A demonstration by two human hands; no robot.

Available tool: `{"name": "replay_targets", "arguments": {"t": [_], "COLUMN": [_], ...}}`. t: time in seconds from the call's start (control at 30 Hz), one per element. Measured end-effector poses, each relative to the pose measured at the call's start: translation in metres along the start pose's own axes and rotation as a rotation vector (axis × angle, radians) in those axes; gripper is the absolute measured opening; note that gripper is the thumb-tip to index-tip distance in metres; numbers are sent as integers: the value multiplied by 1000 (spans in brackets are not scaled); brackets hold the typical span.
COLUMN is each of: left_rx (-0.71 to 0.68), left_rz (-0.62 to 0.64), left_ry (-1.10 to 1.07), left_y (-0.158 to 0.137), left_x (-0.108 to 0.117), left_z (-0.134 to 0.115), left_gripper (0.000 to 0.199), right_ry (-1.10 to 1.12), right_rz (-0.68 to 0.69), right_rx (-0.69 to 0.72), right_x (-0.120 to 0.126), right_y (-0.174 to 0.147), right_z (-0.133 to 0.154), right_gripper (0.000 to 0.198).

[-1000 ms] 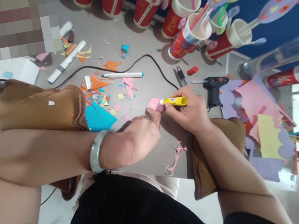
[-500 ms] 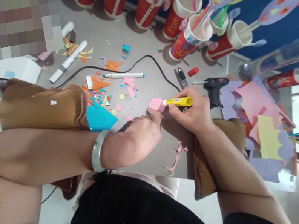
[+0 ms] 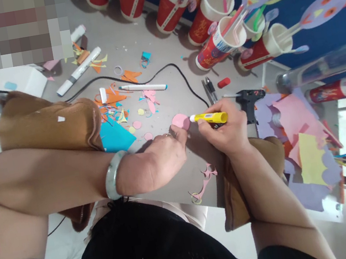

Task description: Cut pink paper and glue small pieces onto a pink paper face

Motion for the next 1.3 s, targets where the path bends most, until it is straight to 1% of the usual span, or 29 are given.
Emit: {"name": "replay_targets", "arguments": {"t": [0.07, 0.13, 0.2, 0.27, 0.33, 0.43, 0.5, 0.57, 0.63, 0.73, 0.83, 0.93, 1.03, 1.1, 1.23, 1.3], "left_rx": [3, -6, -16, -23, -30, -31, -28, -27, -32, -40, -16, -8, -38, -35, -15, -21], "left_rz": [-7, -26, -37, -43, -35, 30, 46, 20, 7, 34, 47, 17, 8, 30, 42, 33], "left_ry": [-20, -26, -50, -80, -97, -81, -89, -128, -152, -108, -108, -112, -33, -11, -34, 24], "left_y": [0, -2, -3, -3, -3, -1, -1, -2, -2, -2, -1, -2, -3, -3, -1, -1], "left_x": [-1, -1, -2, -1, 1, -2, -2, -1, 0, -1, -1, 1, 1, 0, 0, -1], "left_z": [0, -1, -2, -2, -1, -1, 0, 0, 0, -1, 1, 1, -2, -1, 1, 0], "left_gripper": [67, 66, 63, 64, 65, 66, 66, 65, 64, 66, 68, 67, 64, 63, 61, 62], "right_ry": [28, 46, 40, 12, -10, -7, 4, 1, -15, -35, -16, 26, 49, 69, 157, 208], "right_rz": [37, 110, 154, 138, 84, 29, 64, 125, 150, 94, 45, 114, 170, 128, -7, 3], "right_rx": [30, 70, 77, 44, 2, -19, 1, 23, 24, -15, -46, -8, 5, -23, -50, -38], "right_x": [-2, -9, -15, -15, -9, -2, -4, -10, -14, -10, -5, -11, -17, -15, -4, -6], "right_y": [0, 0, 0, 1, 1, 1, 1, 0, 0, 0, -1, 0, 1, 2, 2, 2], "right_z": [5, 11, 11, 7, 2, 0, 4, 8, 8, 1, -2, 3, 4, 1, -4, -1], "right_gripper": [14, 13, 12, 12, 13, 15, 15, 14, 12, 12, 13, 13, 13, 14, 15, 15]}}
Point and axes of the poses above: each hand's wrist, its own y-axis towards the middle knuckle, its own x-axis out of the back of the hand, z = x × y, the point moved 9 cm from there along y, towards the middle knuckle, and after that the axes turned 5 degrees about z, right-handed, at the moved point
